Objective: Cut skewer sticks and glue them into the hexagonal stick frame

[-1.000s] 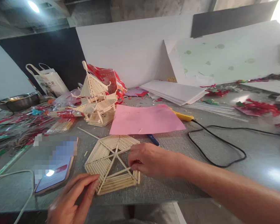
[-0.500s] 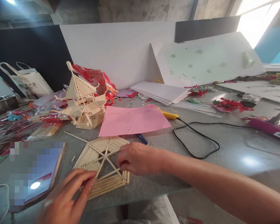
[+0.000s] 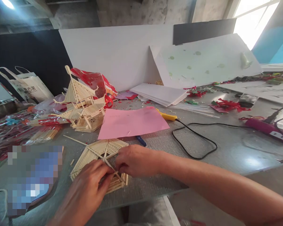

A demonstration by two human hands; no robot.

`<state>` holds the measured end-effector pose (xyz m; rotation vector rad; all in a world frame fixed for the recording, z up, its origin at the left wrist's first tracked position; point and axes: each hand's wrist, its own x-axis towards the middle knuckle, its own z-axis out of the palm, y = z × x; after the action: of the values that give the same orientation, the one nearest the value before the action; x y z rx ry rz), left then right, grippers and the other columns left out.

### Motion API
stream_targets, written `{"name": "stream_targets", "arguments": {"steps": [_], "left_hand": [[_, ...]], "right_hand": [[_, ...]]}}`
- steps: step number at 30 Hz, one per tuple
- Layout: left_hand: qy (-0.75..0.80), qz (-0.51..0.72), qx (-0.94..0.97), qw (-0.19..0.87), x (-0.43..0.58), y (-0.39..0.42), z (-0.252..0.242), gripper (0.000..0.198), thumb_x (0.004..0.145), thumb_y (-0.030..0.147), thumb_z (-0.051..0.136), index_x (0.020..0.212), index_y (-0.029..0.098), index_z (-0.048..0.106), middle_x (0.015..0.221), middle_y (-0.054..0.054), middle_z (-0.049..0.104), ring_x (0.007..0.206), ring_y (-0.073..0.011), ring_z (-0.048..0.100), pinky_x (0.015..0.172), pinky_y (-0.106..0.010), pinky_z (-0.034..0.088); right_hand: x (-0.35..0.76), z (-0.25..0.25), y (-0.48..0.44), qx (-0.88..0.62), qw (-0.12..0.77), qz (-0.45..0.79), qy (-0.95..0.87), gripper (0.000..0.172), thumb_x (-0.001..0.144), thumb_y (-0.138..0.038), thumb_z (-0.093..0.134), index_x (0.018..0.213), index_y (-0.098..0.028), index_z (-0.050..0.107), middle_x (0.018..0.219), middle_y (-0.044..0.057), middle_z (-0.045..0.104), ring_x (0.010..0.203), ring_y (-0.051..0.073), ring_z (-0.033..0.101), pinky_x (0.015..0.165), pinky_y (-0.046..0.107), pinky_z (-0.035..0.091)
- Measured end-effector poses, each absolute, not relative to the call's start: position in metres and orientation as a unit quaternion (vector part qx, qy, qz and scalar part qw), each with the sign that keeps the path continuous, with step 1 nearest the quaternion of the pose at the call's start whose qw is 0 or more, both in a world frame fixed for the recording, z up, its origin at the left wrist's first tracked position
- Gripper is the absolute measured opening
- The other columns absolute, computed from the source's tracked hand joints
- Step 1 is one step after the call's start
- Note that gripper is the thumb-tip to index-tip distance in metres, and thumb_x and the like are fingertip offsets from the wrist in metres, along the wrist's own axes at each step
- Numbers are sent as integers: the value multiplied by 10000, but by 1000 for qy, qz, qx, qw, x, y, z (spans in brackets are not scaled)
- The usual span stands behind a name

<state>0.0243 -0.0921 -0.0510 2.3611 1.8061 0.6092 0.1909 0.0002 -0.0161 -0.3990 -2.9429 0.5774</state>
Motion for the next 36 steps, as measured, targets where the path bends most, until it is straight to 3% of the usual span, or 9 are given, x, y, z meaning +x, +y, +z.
{"name": "stream_targets", "arguments": {"steps": [13,20,24,28,33,36], "left_hand": [[591,215,775,62,26,-92,-51,176,827,146,412,745,178,564,795,-54,579,792,-211,558,693,-379,454],[561,263,782,60,28,-90,-51,122,787,131,426,728,195,512,681,-7,580,641,-147,565,565,-254,430],[571,313,754,85,26,-87,-45,77,795,183,434,744,203,488,579,37,535,486,-102,498,473,-204,364],[605,380,692,105,17,-86,-29,120,816,300,456,746,210,495,552,46,514,478,-101,483,483,-204,352],[608,489,600,176,14,-81,-12,141,770,348,513,751,208,514,551,49,491,463,-86,408,430,-185,300],[565,551,563,246,14,-73,-8,137,758,326,532,730,195,506,536,63,404,451,-66,330,407,-166,270]], "right_hand": [[193,-12,-3,-126,68,165,-976,135,789,-82,518,834,-134,634,776,29,597,775,120,532,697,215,402],[199,-1,-10,-117,81,96,-985,140,820,-114,485,788,-139,619,721,29,563,722,123,509,638,234,388],[215,22,-4,-149,181,50,-971,162,865,-176,461,884,-148,620,845,63,593,837,145,525,744,281,400],[246,37,17,-262,280,11,-924,215,887,-261,442,983,-156,603,942,63,605,891,151,532,793,292,398],[257,1,42,-316,121,-93,-936,262,790,-203,539,1029,-109,592,982,117,588,926,209,520,812,346,383],[247,-20,58,-314,35,-179,-932,185,843,-179,464,925,-121,619,902,105,587,846,184,516,757,312,373]]}}
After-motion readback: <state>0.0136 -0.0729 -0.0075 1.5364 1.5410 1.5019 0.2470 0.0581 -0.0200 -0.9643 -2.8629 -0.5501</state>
